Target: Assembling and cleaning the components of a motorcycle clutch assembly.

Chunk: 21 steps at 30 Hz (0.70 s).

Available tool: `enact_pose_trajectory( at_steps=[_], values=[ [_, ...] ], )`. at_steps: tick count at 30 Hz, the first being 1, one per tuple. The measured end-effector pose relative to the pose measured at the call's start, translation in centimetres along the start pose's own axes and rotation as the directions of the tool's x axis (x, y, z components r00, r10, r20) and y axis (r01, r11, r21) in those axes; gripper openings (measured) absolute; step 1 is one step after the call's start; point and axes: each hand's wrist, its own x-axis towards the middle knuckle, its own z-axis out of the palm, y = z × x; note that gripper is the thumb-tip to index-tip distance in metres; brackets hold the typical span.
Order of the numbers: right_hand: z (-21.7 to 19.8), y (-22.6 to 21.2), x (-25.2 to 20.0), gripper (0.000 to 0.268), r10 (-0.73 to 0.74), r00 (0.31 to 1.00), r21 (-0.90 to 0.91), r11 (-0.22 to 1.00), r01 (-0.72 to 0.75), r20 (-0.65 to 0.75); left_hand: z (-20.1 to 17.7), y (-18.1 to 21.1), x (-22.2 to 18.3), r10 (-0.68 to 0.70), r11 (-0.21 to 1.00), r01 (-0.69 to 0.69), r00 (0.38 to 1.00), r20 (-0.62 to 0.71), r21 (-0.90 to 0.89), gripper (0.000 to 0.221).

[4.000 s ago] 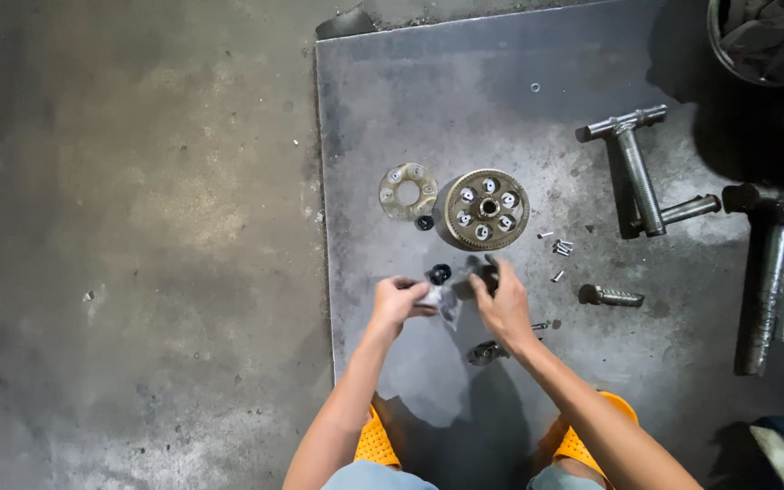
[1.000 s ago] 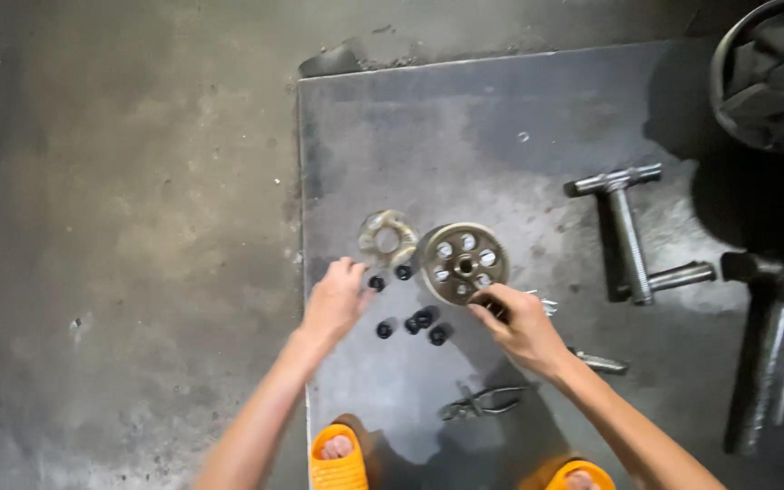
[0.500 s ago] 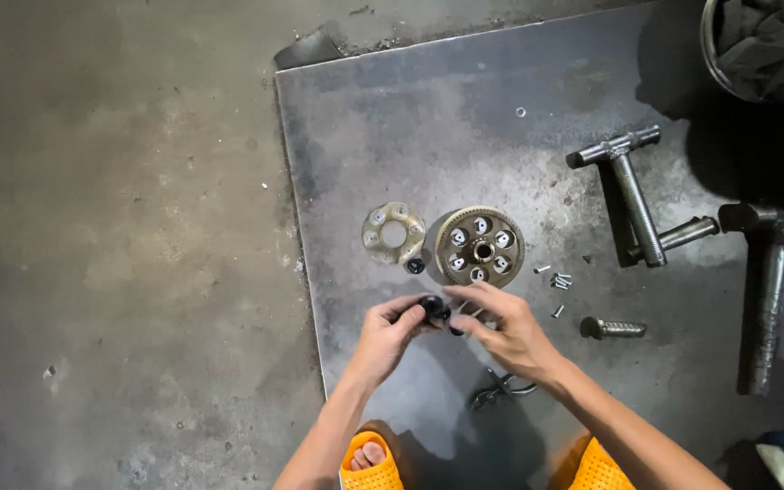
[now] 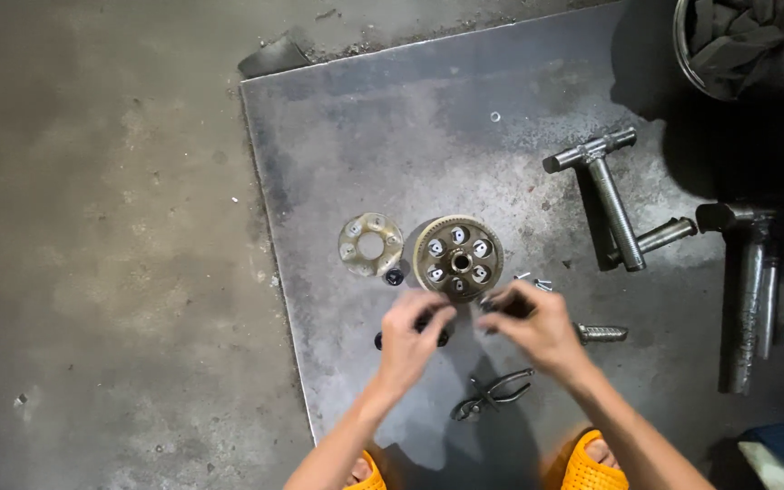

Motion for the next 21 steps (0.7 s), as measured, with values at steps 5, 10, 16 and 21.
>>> enact_pose_trajectory(
  at_steps=[5,10,16,21],
  values=[
    [-2.7,1.3,3.4,0.036,0.076,0.971,0.203,0.979,-0.029,-0.227,-1.1,1.8,5.0,0.166,0.567,-0.416,0.903,0.396,0.711,0.123],
    [-3.5,1.0,4.6,0.041,0.082,0.966,0.332,0.943,0.004,-0.246,0.0,-1.6,6.2,0.203,0.512,-0.458,0.886,0.416,0.727,0.13],
    [-3.4,2.3,5.7,0.047,0.068,0.98,0.286,0.958,-0.012,-0.187,1.4,-3.4,4.5,0.296,0.631,-0.422,0.907,0.301,0.652,0.12],
    [-2.9,1.0,8.5,0.036,-0.234,0.972,-0.244,0.944,0.223,-0.017,1.7,-4.8,4.0,0.336,0.63,-0.441,0.897,0.288,0.639,0.129]
  ],
)
